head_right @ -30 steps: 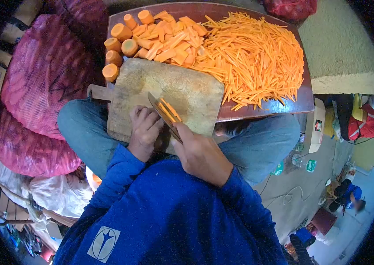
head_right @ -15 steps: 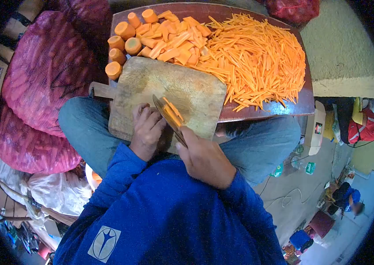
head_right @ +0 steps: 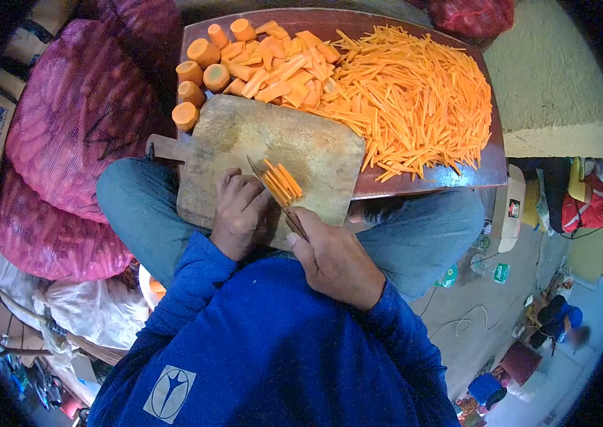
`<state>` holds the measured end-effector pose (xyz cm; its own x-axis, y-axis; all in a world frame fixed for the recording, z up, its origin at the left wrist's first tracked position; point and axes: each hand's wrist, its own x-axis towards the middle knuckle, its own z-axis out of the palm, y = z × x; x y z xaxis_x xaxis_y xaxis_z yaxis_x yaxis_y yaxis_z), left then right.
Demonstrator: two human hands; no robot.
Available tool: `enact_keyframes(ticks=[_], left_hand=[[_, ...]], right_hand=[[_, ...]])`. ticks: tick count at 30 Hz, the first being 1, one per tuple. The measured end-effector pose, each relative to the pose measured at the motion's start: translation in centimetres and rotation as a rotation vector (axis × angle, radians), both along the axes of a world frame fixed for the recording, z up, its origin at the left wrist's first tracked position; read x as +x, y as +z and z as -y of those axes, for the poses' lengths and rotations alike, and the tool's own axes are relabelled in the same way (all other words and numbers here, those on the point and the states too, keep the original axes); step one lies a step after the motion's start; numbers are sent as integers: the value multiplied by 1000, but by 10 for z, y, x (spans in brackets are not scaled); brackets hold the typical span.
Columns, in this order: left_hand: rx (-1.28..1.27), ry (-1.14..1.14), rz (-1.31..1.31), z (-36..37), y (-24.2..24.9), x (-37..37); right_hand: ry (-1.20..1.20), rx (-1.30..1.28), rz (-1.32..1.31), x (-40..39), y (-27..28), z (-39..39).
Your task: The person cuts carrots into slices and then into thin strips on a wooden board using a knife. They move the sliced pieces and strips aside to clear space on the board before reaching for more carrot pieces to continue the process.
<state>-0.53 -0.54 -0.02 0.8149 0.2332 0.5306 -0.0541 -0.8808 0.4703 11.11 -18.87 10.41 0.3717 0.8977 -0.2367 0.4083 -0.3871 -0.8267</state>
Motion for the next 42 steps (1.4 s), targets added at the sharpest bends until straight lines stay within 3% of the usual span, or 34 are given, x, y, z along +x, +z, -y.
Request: enact_keyframes(ticks=[10,13,15,21,26,32,37,42], left_hand=[[16,-20,29,-3,-3,0],[-24,-22,42,-2,1,2],[-40,-14,51,-3,1,0],[-294,136,103,-2,5,-1],[-463,242,136,-2,4,-1],[-256,172,46,-4,8,0],[-220,159,10,-4,5,0],[-187,151,-7,-4,4,2]], right_hand=[[-30,36,50,1,-17,-6],[-87,81,-87,6,-8,-6],[-252,76,-198,3,0,-4],[-132,91,-78,5,3,8],[-94,126,-152,2,-8,8],[-93,120,95,52,-24,16],[-312,206,404,120,-25,21],[-444,89,358,127,0,24]])
